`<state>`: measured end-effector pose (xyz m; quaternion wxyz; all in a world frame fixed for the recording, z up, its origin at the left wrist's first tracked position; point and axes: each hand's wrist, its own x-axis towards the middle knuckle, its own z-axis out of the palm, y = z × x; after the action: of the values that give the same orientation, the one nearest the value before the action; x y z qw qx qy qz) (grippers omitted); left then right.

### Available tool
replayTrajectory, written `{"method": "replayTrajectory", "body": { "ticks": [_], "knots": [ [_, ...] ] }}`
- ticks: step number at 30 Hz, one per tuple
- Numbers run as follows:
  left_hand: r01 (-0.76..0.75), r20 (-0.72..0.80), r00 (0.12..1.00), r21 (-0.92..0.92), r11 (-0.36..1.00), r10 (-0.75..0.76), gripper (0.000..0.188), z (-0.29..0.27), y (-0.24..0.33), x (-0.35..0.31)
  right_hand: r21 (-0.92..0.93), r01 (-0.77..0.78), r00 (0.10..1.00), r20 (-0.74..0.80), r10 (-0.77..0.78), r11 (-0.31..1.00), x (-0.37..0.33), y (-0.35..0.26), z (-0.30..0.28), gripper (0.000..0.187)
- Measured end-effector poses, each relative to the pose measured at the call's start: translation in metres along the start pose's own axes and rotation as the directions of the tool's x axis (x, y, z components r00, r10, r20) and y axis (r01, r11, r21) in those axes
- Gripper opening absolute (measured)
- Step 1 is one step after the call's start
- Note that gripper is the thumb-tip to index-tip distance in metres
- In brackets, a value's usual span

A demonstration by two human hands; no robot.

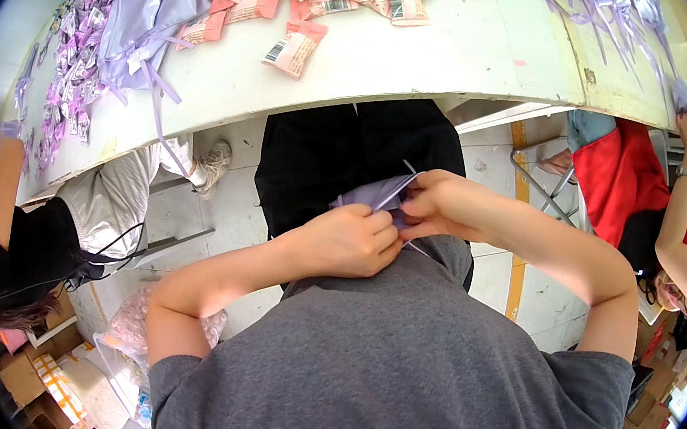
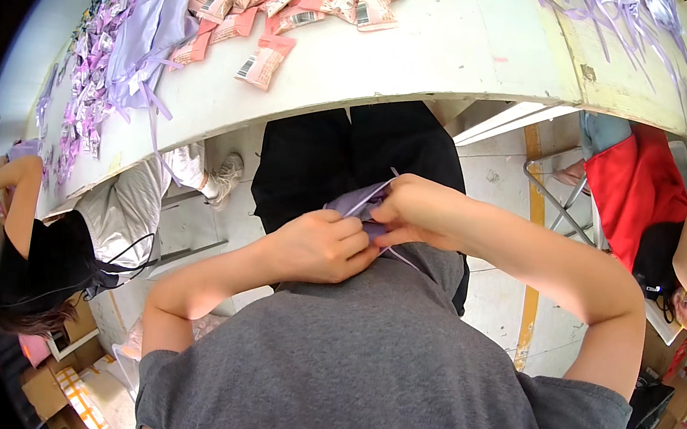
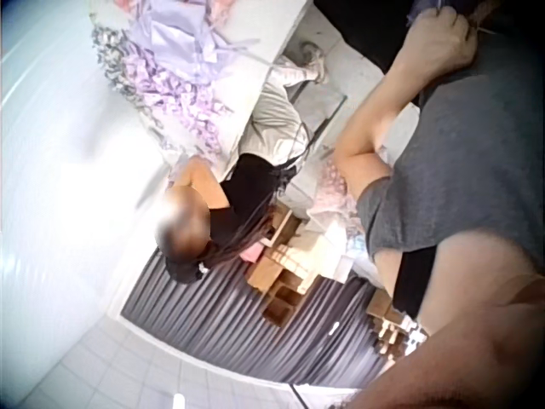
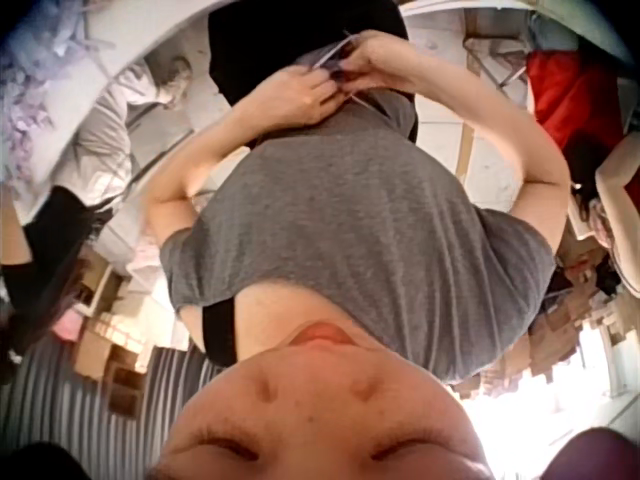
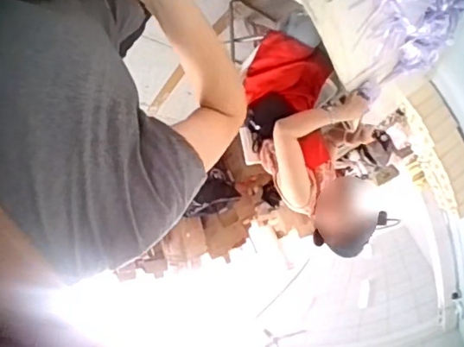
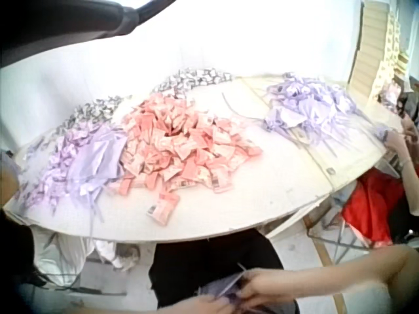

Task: The person repeatedly picks up small pink packets from a large pile on a table and places them into light purple drawstring bags. They then pull the drawstrings to close the bags and place the finished packages on the table. The process is continuous and repetitive throughout the clip.

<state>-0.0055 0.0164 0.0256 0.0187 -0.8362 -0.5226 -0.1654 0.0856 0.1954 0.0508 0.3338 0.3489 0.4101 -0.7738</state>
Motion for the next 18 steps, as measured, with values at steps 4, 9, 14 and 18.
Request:
{"method": "replayTrajectory", "body": {
  "ticks": [4,9,14,18],
  "knots": [
    [0.094,-0.045,0.995,0.019,0.995,-0.093,0.016,-0.011,-0.006,-0.021,-0.781,0.381,0.858,0.098,-0.505,0.495,-0.039,-0.012,-0.003,0.036],
    [0.195,-0.379,0.898,-0.114,0.974,-0.224,0.022,-0.003,-0.02,-0.035,-0.919,0.388,0.358,0.227,-0.906,-0.077,0.032,0.034,-0.017,0.028],
    [0.491,0.347,0.292,-0.854,-0.172,-0.891,0.029,0.027,-0.019,-0.069,-0.767,0.423,0.554,-0.203,-0.808,0.483,0.049,0.037,-0.015,0.016],
    [0.543,0.404,0.315,-0.819,-0.186,-0.859,0.019,0.026,-0.029,-0.077,-0.848,0.41,0.478,-0.112,-0.871,0.334,0.047,0.029,-0.024,0.011]
  ]
}}
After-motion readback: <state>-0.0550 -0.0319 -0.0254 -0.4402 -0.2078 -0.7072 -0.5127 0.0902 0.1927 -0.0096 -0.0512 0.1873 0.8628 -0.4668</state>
